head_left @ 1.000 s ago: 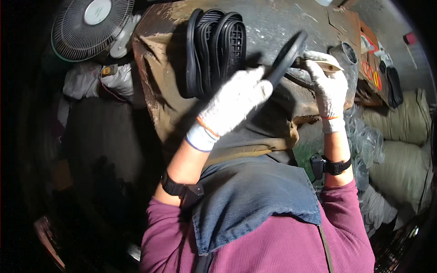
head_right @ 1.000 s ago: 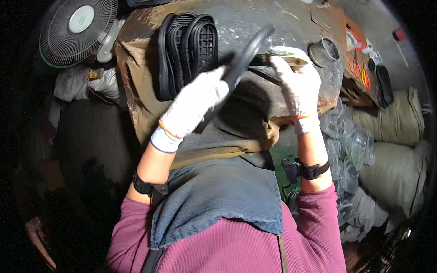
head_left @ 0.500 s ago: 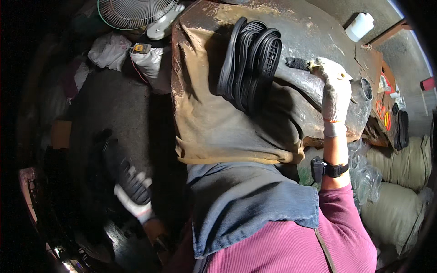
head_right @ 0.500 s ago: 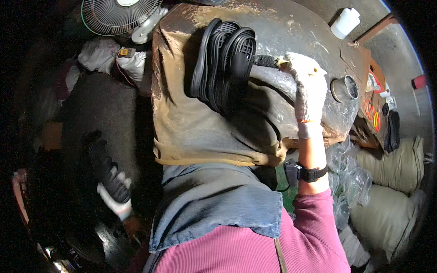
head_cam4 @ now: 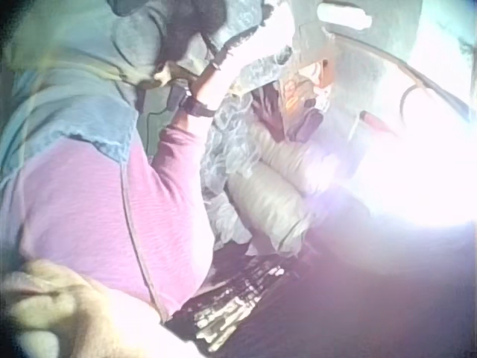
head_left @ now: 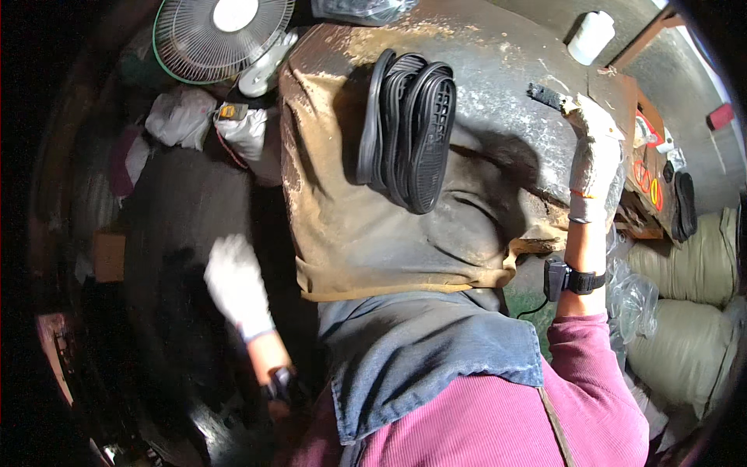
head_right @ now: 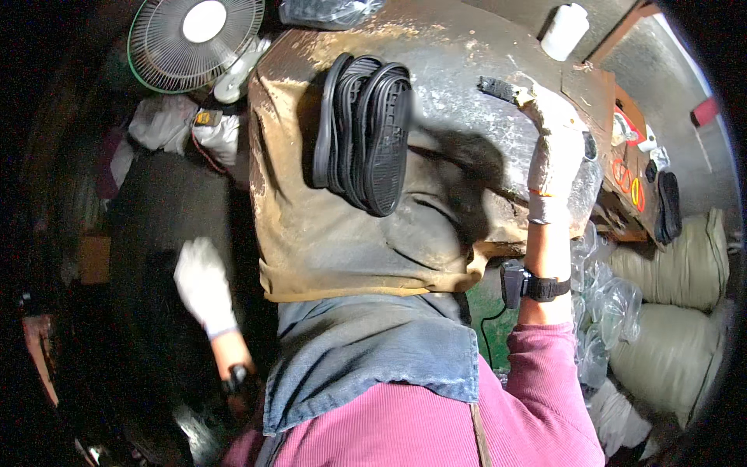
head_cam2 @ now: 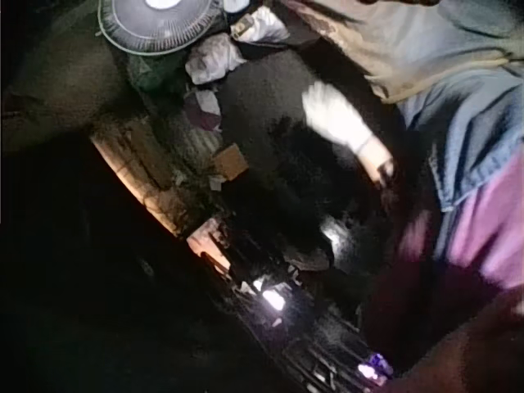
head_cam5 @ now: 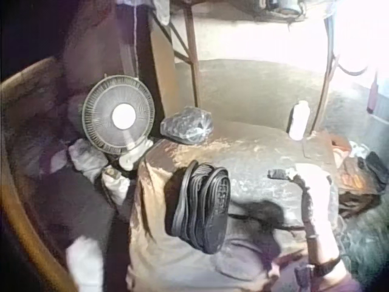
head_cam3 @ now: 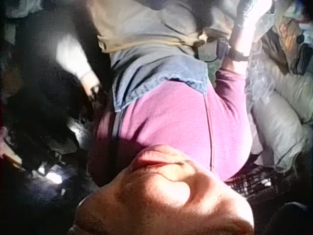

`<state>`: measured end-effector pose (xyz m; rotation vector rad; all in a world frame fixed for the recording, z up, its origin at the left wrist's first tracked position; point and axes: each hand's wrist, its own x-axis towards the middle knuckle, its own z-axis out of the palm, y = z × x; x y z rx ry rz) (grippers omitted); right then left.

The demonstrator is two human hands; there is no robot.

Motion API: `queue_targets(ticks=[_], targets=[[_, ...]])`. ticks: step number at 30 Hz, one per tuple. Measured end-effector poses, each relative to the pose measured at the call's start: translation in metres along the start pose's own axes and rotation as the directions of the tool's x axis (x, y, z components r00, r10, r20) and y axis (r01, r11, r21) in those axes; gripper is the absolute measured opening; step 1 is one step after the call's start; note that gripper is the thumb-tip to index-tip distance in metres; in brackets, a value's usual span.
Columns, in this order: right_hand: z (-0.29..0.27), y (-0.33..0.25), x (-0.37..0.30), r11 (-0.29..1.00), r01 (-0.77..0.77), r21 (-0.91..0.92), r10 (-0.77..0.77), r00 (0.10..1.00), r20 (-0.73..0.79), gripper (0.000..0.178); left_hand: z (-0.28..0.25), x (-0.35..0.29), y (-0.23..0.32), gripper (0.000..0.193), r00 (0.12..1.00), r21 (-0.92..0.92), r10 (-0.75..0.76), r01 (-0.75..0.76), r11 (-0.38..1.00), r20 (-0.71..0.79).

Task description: The person applies liquid to shoe soles with a brush, handling them one at a time. After coating several soles, the person removes a plastic bag from the stack, tosses it aside, and continues applying liquid to more soles.

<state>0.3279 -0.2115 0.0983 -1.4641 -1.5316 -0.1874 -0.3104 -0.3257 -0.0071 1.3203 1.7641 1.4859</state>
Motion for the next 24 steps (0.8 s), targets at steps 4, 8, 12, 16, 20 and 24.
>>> queue_targets(ticks=[4, 8, 12, 16, 20, 24], targets=[[-0.041, 0.024, 0.006, 0.995, -0.055, -0.086, 0.044, 0.992, -0.117, 0.028, 0.235, 0.042, 0.135, 0.03, 0.775, -0.281, 0.407, -0.303, 0.911, 0.484], [-0.078, 0.065, 0.006, 0.901, 0.027, -0.433, -0.097, 0.986, -0.139, 0.024, 0.361, 0.043, 0.186, 0.02, 0.219, 0.014, 0.642, -0.951, 0.308, 0.735], [-0.073, 0.08, 0.007, 0.93, -0.367, -0.01, 0.361, 0.921, -0.146, 0.026, 0.404, 0.06, 0.166, 0.022, 0.05, 0.09, 0.361, -0.992, -0.093, 0.931], [-0.101, 0.117, 0.015, 0.852, -0.194, -0.486, 0.215, 0.977, -0.013, 0.02, 0.41, 0.065, 0.191, 0.018, -0.112, -0.046, 0.323, -0.978, -0.204, 0.94], [-0.089, 0.141, 0.017, 0.734, -0.118, -0.668, 0.304, 0.938, 0.169, 0.02, 0.387, 0.087, 0.183, 0.012, -0.229, -0.185, 0.274, -0.967, -0.175, 0.934], [-0.074, 0.159, 0.014, 0.753, -0.276, -0.597, 0.457, 0.873, 0.172, 0.023, 0.366, 0.101, 0.181, 0.006, -0.218, -0.219, 0.376, -0.975, -0.039, 0.901]])
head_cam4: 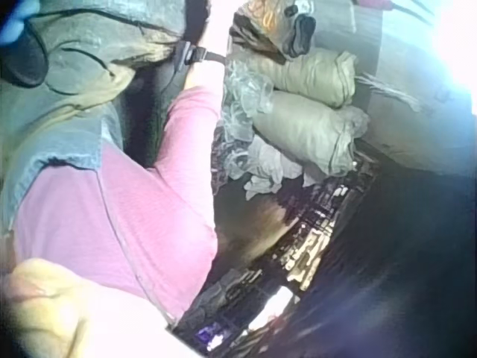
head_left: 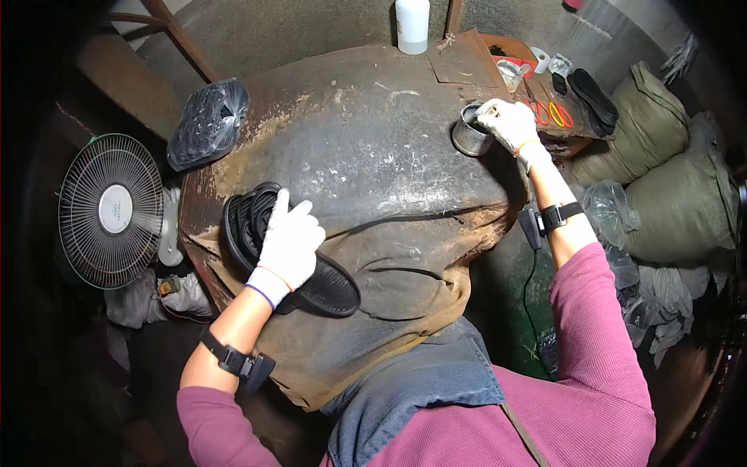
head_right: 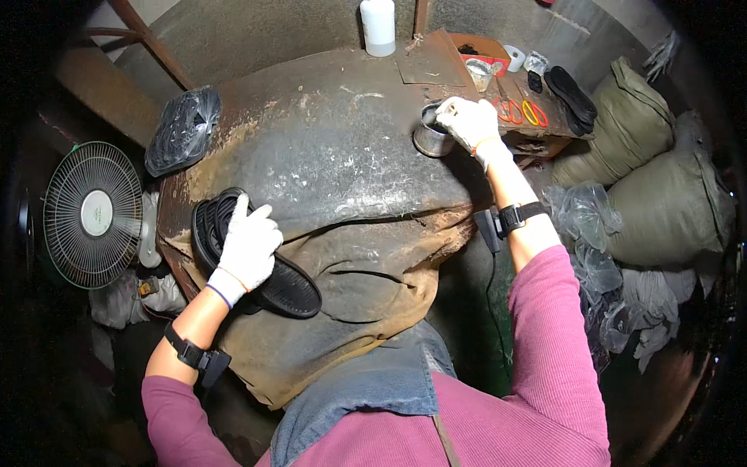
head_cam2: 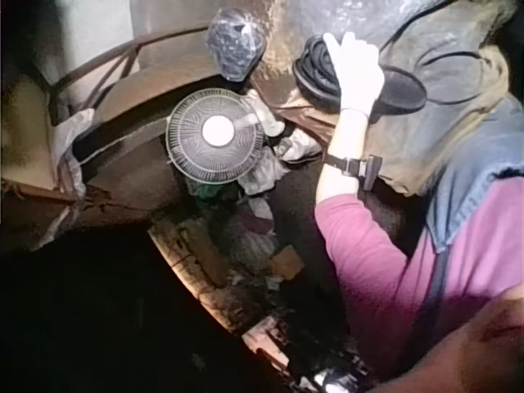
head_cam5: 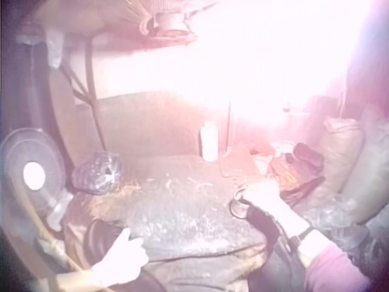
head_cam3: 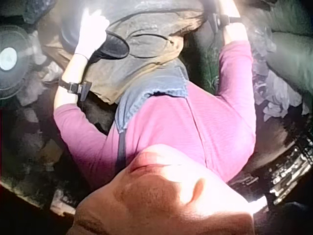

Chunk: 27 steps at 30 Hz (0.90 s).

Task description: The person applies liquid to shoe soles with a brush, handling them one at a time. After coating several soles, the person removes a plastic bag from the stack, tosses it aside, and continues applying liquid to more soles.

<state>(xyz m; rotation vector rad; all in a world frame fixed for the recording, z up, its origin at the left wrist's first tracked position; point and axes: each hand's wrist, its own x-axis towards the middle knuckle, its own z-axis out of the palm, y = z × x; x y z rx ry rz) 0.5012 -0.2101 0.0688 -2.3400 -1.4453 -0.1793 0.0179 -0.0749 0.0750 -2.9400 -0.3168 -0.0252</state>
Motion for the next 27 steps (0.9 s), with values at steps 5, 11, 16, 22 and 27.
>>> queue_targets(ticks=[5, 11, 16, 22, 27], targets=[[0.028, 0.011, -0.009, 0.947, -0.044, 0.317, 0.087, 0.989, -0.123, 0.026, -0.044, -0.006, 0.001, 0.009, 0.994, -0.193, -0.074, 0.058, 0.98, -0.079], [0.037, 0.029, -0.021, 0.952, 0.048, 0.302, 0.064, 0.934, -0.353, 0.025, -0.065, -0.013, -0.008, 0.043, 0.879, -0.445, -0.337, 0.167, 0.88, -0.338], [0.038, 0.034, -0.027, 0.669, 0.065, 0.741, 0.345, 0.856, -0.386, 0.029, -0.019, -0.006, 0.005, 0.064, 0.752, -0.965, -0.651, -0.083, -0.25, 0.103], [0.043, 0.078, -0.03, -0.059, 0.15, 0.987, 0.538, 0.837, -0.095, 0.022, -0.004, 0.037, 0.036, 0.085, 0.959, -0.249, -0.284, -0.273, -0.929, 0.009], [0.019, 0.038, -0.049, -0.413, 0.158, 0.897, 0.143, 0.984, -0.108, 0.023, -0.036, 0.076, 0.092, 0.096, 0.91, 0.2, -0.206, -0.14, -0.97, -0.36]])
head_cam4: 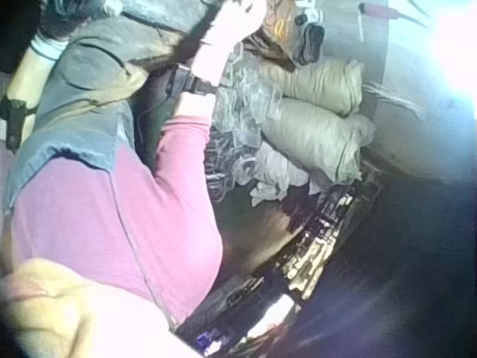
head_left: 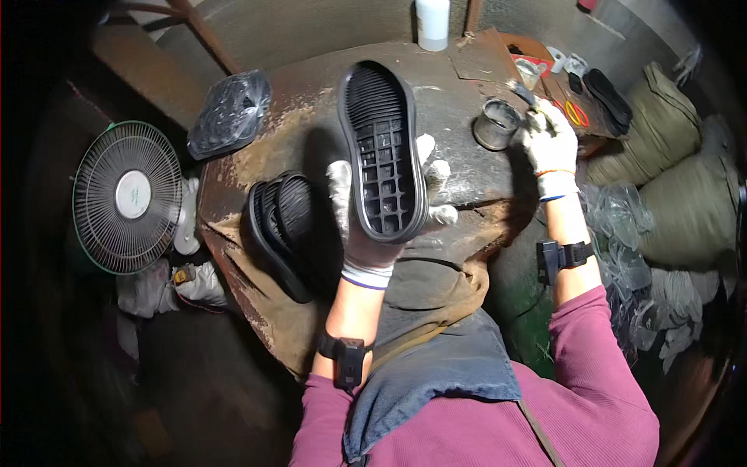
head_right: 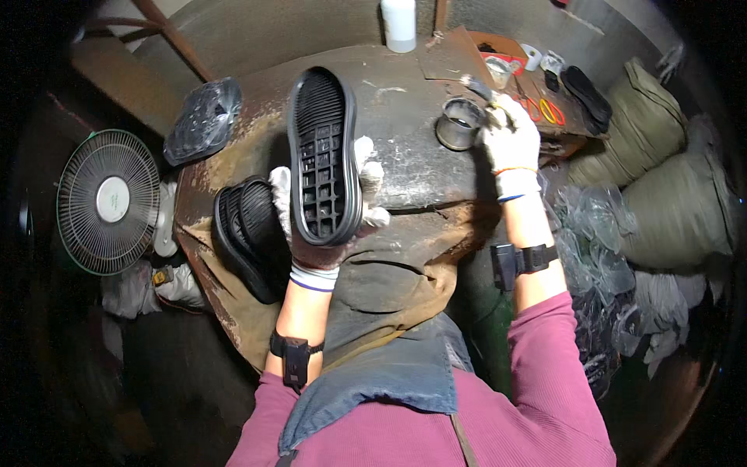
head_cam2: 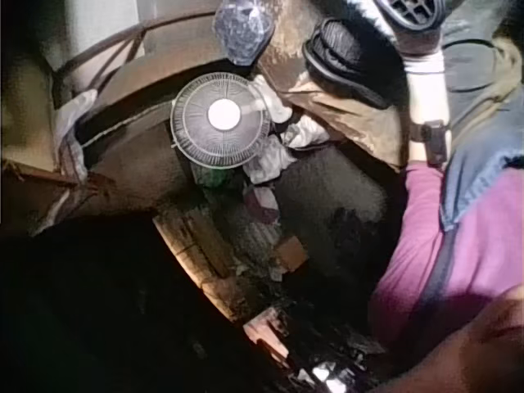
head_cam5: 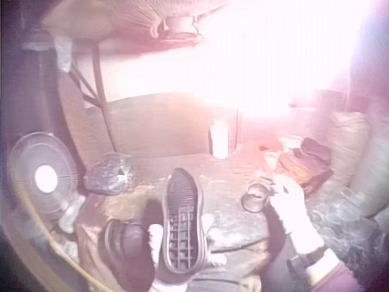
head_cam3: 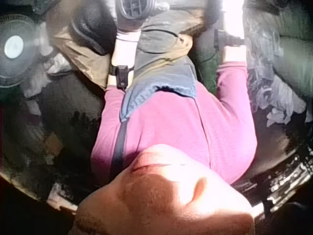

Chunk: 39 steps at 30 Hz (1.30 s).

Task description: The person applies liquid to shoe soles with a brush, handling them one at a time. After coating several soles, the person removes a plastic bag from the stack, tosses it aside, and continues applying liquid to more soles.

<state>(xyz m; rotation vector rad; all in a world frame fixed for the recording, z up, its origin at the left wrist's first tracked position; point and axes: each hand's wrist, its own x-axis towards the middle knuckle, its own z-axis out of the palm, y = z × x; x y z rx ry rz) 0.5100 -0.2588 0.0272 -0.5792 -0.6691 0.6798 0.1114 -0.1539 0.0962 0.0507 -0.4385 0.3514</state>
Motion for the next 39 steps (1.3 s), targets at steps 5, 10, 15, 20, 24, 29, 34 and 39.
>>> queue_targets(ticks=[5, 10, 15, 20, 24, 29, 34, 39], targets=[[0.135, 0.024, -0.029, 0.481, 0.225, -0.847, -0.305, 0.949, 0.079, 0.028, -0.015, 0.002, -0.009, 0.079, 0.955, 0.071, -0.076, 0.1, 0.992, -0.287], [0.119, 0.04, -0.015, 0.412, 0.286, -0.865, -0.353, 0.925, 0.138, 0.024, -0.027, -0.022, -0.01, 0.077, 0.881, 0.16, -0.192, 0.285, 0.945, -0.433], [0.133, 0.048, -0.023, -0.15, 0.512, -0.845, -0.277, 0.799, 0.534, 0.026, -0.024, -0.041, -0.004, 0.084, 0.838, 0.05, -0.283, 0.344, 0.938, -0.466], [0.186, 0.04, -0.075, 0.652, 0.051, -0.757, 0.024, 0.996, 0.087, 0.021, -0.022, -0.046, -0.002, 0.085, 0.861, 0.096, -0.289, 0.359, 0.929, -0.418], [0.22, 0.027, -0.116, 0.671, 0.023, -0.741, 0.07, 0.993, 0.095, 0.019, -0.036, -0.049, -0.011, 0.082, 0.92, -0.014, -0.2, 0.207, 0.978, -0.338], [0.23, 0.021, -0.161, 0.713, -0.048, -0.699, 0.2, 0.97, 0.138, 0.018, -0.047, -0.037, -0.007, 0.068, 0.929, 0.077, -0.001, 0.032, 0.996, -0.371], [0.233, 0.0, -0.176, 0.635, -0.094, -0.767, 0.345, 0.922, 0.173, 0.018, -0.032, -0.043, 0.027, 0.059, 0.913, 0.385, -0.031, 0.202, 0.9, -0.406], [0.22, 0.004, -0.161, 0.455, 0.227, -0.861, 0.21, 0.913, 0.351, 0.015, -0.007, -0.037, 0.017, 0.045, 0.821, 0.399, 0.099, 0.164, 0.902, -0.562]])
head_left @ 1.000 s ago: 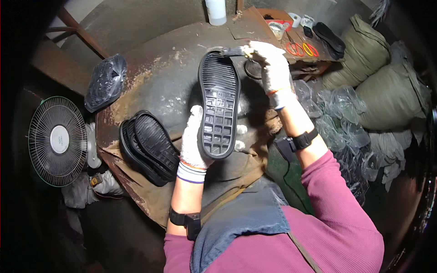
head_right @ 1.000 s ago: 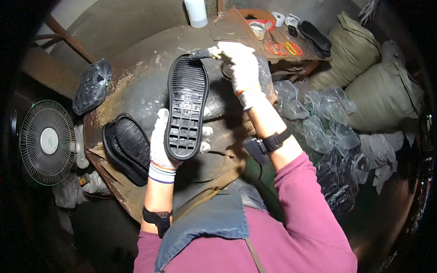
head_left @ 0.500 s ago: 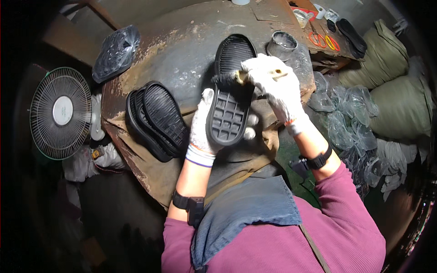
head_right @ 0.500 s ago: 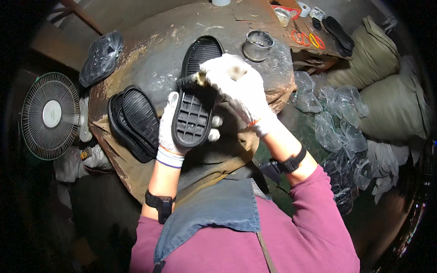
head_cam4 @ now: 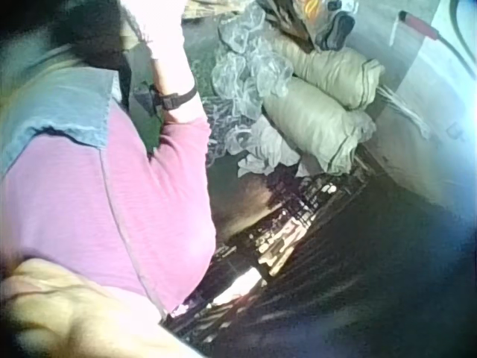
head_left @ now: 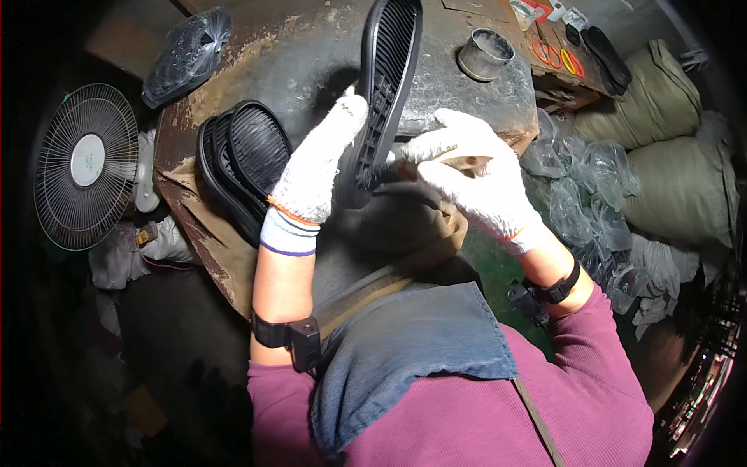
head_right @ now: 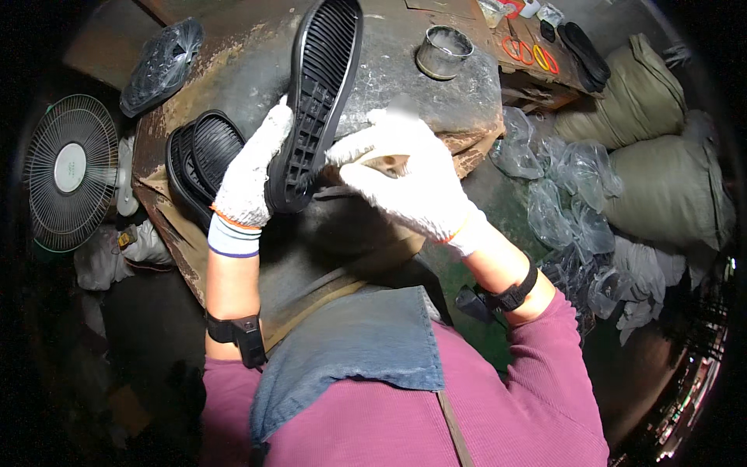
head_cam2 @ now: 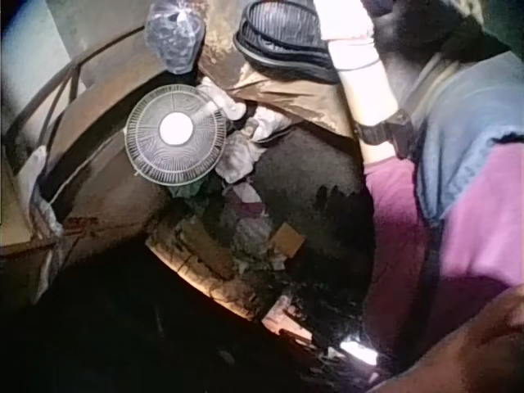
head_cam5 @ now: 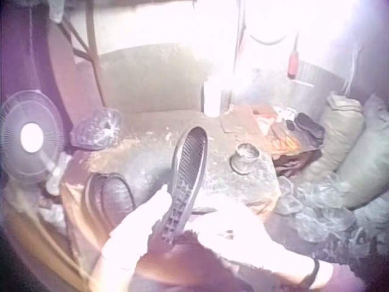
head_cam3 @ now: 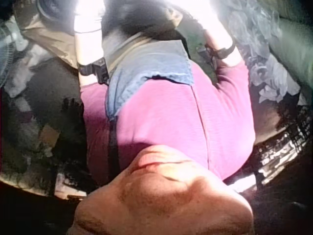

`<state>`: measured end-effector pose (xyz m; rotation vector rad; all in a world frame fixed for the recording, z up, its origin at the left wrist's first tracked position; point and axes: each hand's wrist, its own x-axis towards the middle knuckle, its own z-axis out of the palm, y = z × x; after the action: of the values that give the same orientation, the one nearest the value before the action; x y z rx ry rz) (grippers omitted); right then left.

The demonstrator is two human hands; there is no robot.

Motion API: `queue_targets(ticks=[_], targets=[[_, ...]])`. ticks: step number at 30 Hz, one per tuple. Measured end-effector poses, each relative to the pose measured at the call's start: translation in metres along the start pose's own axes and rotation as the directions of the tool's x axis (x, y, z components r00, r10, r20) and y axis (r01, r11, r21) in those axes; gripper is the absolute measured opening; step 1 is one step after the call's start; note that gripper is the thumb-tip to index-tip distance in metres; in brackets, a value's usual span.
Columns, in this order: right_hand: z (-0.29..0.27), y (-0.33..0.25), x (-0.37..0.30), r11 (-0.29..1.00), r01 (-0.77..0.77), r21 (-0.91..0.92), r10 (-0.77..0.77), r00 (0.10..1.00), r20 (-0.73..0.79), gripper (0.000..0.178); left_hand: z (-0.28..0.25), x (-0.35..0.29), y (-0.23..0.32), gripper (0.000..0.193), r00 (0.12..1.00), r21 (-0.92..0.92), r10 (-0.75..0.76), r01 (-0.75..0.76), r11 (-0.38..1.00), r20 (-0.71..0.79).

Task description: The person applies liquid to shoe soles with a brush, handling them one at a time. After coating several soles, the person removes a plastic bag from the stack, tosses it aside, and continues applying liquid to more soles.

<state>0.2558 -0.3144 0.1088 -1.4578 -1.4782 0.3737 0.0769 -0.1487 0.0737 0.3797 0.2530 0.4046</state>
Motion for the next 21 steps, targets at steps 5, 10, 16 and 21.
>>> queue_targets(ticks=[5, 10, 16, 21], targets=[[-0.015, 0.004, 0.029, 0.997, -0.07, 0.017, 0.071, 0.997, -0.042, 0.014, 0.005, -0.01, 0.001, 0.05, 0.987, 0.579, 0.108, -0.021, 0.815, -0.116], [-0.047, 0.049, 0.071, 0.921, 0.051, -0.386, -0.117, 0.982, -0.148, 0.012, 0.024, -0.017, -0.01, 0.053, 0.994, 0.596, 0.015, 0.051, 0.801, -0.106], [-0.046, 0.065, 0.079, 0.642, 0.262, -0.721, -0.367, 0.93, 0.011, 0.017, 0.001, -0.021, -0.016, 0.051, 0.979, 0.228, -0.176, 0.195, 0.954, -0.102], [-0.052, 0.065, 0.085, 0.621, 0.311, -0.719, -0.409, 0.912, 0.041, 0.022, -0.024, -0.029, -0.028, 0.058, 0.963, -0.109, -0.265, 0.26, 0.959, -0.038]])
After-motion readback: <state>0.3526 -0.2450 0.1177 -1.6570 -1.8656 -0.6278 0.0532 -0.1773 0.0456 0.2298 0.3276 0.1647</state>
